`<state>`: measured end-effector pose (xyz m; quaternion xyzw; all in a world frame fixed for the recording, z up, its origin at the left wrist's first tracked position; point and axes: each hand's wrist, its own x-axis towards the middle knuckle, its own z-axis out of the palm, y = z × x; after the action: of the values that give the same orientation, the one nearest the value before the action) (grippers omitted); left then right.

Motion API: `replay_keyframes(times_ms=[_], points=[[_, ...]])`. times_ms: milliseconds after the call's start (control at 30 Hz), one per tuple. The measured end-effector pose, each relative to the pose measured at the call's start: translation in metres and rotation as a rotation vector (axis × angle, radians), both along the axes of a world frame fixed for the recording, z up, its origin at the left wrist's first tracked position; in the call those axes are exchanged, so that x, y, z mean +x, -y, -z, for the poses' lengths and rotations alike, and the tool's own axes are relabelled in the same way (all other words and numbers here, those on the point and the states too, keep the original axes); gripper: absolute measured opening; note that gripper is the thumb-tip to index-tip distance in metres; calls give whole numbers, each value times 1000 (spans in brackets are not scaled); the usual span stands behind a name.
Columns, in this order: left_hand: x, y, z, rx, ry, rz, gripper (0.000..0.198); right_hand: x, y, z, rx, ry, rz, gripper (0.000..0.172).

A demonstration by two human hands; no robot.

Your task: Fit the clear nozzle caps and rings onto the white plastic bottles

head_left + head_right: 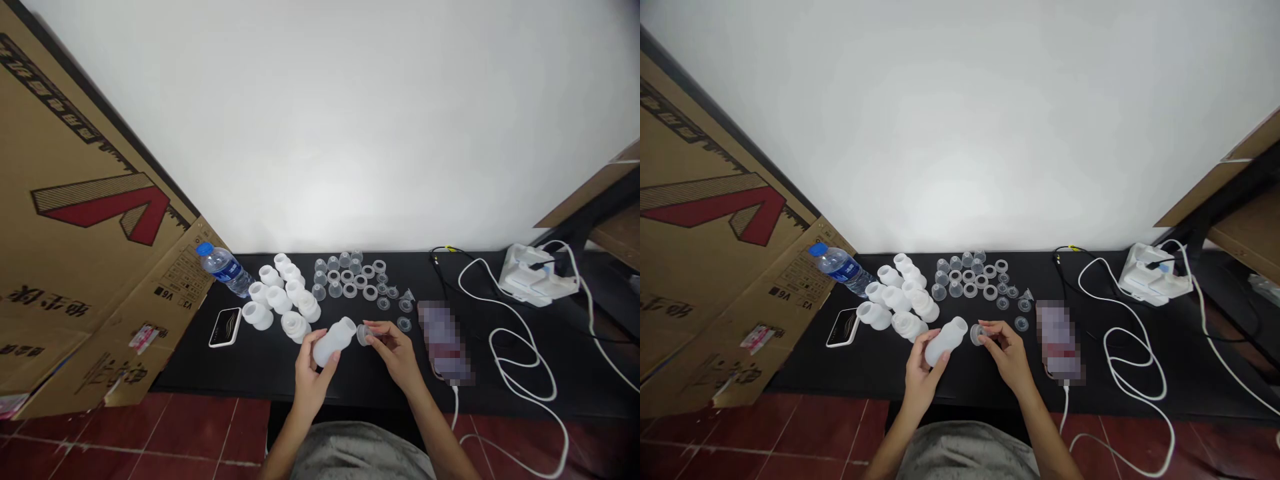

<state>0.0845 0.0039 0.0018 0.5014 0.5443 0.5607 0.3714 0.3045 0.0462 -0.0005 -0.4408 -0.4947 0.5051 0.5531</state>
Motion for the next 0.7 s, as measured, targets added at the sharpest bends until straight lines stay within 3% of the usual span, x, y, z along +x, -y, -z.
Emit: replay_keyframes(times_ms=[300,500,700], points=[[0,-2,-3,-3,-21,67,42,7,-1,-3,-68,-95,113,29],[1,-1,-3,-24,13,84,47,7,0,-9,-5,27,62,27],[1,-2,-3,-36,-1,118,44,7,1,-8,-29,2,27,29]])
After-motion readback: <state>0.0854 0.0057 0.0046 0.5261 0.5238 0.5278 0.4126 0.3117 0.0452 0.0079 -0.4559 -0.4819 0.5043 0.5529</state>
